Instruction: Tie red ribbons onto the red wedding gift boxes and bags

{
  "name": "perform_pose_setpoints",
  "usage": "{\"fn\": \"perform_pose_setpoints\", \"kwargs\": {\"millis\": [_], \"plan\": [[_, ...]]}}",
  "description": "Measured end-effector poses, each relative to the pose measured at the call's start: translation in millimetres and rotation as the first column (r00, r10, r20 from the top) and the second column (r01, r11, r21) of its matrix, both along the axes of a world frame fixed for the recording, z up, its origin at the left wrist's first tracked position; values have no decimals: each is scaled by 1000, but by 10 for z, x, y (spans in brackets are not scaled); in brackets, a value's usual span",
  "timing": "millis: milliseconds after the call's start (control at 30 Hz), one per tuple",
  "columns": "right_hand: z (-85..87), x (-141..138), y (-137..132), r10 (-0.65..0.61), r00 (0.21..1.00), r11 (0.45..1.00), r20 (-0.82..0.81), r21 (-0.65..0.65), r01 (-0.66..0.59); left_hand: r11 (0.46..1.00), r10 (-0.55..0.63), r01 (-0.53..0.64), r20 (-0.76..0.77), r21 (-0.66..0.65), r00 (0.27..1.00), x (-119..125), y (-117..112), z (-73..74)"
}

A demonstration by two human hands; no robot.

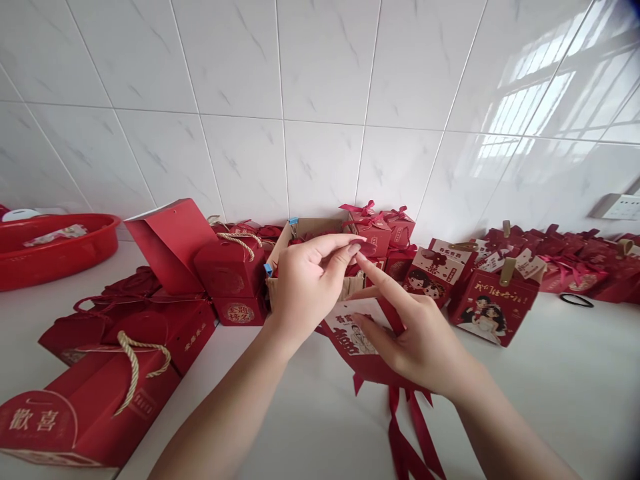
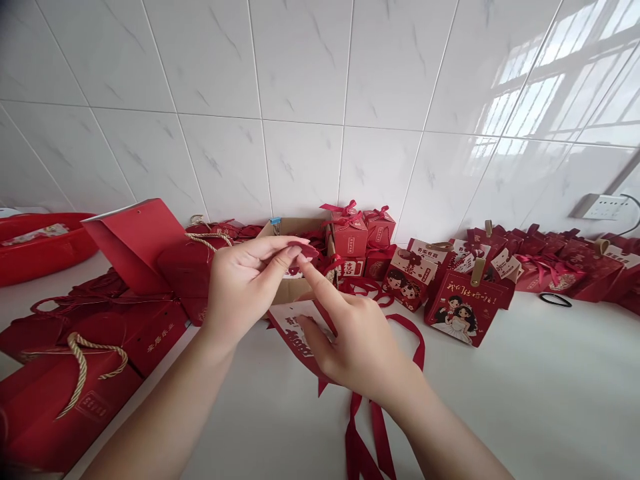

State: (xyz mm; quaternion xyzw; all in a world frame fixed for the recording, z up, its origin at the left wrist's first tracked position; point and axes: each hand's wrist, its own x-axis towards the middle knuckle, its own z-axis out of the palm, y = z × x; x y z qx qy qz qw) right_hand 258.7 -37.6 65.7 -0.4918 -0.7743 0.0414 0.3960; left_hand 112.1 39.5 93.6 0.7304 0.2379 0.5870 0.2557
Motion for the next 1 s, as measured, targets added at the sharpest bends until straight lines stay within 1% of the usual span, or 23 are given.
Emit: {"fn": "perform_pose_setpoints", "kwargs": {"millis": [100, 200, 267, 367, 467, 567, 667, 733, 800, 1000], "plan": [[15, 16, 17, -14, 1000, 999, 9, -34, 14, 999, -29, 30, 18, -40, 999, 18, 14, -4], [25, 26, 19, -19, 1000, 999, 13, -33, 20, 996, -51, 55, 47, -72, 998, 27, 13, 16], [26, 23, 22, -25, 999, 999, 22, -24, 25, 986, -95, 106, 90, -125, 991, 25, 20, 31], [19, 11, 32, -43, 998, 999, 40, -9, 43, 948, -178, 214, 166, -234, 970, 11, 45, 48], [11, 5, 43, -58, 997, 998, 50, 21, 57, 902, -229, 288, 209, -321, 951, -2, 67, 58], [8, 8, 46, -55, 997, 997, 55, 57, 51, 860, -265, 345, 251, -375, 931, -1, 74, 61], [9, 15, 43, -59, 996, 996, 66, 71, 54, 830, -303, 401, 291, -388, 908, 7, 84, 53], [3, 16, 43, -68, 994, 995, 80, 81, 62, 826, -308, 409, 298, -387, 903, 12, 97, 44], [-15, 11, 45, -83, 992, 992, 90, 99, 74, 834, -295, 397, 300, -383, 907, 17, 112, 34], [-83, -47, 45, -141, 982, 972, 129, 207, 112, 883, -242, 336, 296, -327, 924, 21, 116, 28]]}}
